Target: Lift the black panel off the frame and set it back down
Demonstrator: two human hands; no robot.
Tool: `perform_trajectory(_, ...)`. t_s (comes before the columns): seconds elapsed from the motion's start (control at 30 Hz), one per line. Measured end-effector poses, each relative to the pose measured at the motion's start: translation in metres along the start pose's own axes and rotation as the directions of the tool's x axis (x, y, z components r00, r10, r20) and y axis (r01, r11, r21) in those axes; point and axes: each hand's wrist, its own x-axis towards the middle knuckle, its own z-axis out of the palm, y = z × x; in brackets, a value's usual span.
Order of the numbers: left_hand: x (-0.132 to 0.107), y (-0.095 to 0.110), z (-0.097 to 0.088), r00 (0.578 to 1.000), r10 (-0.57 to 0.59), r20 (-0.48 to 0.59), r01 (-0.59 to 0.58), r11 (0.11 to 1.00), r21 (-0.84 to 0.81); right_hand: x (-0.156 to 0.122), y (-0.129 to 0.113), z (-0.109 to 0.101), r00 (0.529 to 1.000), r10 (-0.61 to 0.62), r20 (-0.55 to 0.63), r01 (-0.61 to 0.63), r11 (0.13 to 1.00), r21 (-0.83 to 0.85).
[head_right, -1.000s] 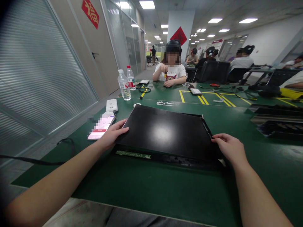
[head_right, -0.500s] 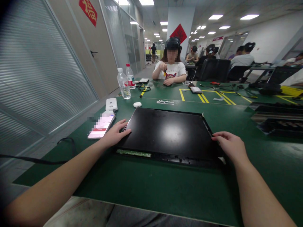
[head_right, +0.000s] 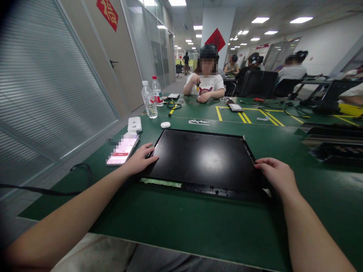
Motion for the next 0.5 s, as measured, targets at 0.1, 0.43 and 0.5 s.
perform_trajectory(0.1, 0.001, 0.001, 0.000, 1.000, 0.006, -0.002, -0.006, 1.000, 0.015, -0.004, -0.008, -0.002, 0.991, 0.128, 0.040, -0.130, 0.990, 0.051)
perform_trajectory(0.43, 0.001, 0.004, 0.001, 0.999, 0.015, -0.037, -0.015, 1.000, -0.003, -0.008, -0.018, -0.005, 0.992, 0.122, 0.024, -0.123, 0.992, 0.018)
perform_trajectory(0.5, 0.000, 0.006, 0.001, 0.999, 0.009, -0.037, -0.009, 1.000, -0.001, -0.008, -0.016, -0.004, 0.991, 0.129, 0.032, -0.130, 0.991, 0.023)
